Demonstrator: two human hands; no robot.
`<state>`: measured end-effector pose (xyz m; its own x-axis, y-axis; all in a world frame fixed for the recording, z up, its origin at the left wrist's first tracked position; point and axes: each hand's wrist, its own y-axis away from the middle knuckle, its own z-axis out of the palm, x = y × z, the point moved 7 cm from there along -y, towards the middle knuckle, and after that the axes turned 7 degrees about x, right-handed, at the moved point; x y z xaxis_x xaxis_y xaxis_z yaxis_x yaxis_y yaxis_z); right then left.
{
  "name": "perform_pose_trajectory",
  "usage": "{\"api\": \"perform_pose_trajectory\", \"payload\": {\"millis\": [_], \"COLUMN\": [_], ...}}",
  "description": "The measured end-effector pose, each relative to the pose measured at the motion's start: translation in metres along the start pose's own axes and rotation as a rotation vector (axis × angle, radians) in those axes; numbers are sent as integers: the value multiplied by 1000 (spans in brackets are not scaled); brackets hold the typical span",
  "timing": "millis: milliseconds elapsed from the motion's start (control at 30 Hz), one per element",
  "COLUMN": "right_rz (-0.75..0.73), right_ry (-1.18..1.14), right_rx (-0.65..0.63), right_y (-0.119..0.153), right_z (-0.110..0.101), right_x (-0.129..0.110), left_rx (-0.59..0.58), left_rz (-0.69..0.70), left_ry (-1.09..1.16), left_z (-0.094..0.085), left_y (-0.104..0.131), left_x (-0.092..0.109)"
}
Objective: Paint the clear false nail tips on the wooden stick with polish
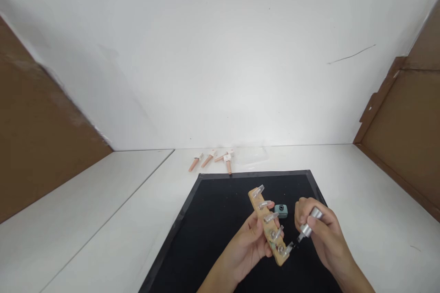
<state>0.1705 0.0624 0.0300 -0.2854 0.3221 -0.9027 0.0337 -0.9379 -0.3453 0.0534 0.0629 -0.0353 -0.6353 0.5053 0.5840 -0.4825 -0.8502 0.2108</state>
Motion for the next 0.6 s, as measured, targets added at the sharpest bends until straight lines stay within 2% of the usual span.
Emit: {"api": "perform_pose_trajectory", "payload": {"millis": [200, 433, 600], "right_rz": [0, -34, -49], "right_ry": [1, 30, 5], "right_rx": [-132, -20, -123], "right_y": [1, 1, 3], "right_z": [10, -2, 5], "right_x": [-4, -1, -6], "left_rx": [45, 18, 32], "left_rz": [-31, -19, -22], "left_ry": [-13, -20, -19], "left_z": [3, 0, 2], "left_y": [0, 0, 0], "left_x": [0, -1, 0]}}
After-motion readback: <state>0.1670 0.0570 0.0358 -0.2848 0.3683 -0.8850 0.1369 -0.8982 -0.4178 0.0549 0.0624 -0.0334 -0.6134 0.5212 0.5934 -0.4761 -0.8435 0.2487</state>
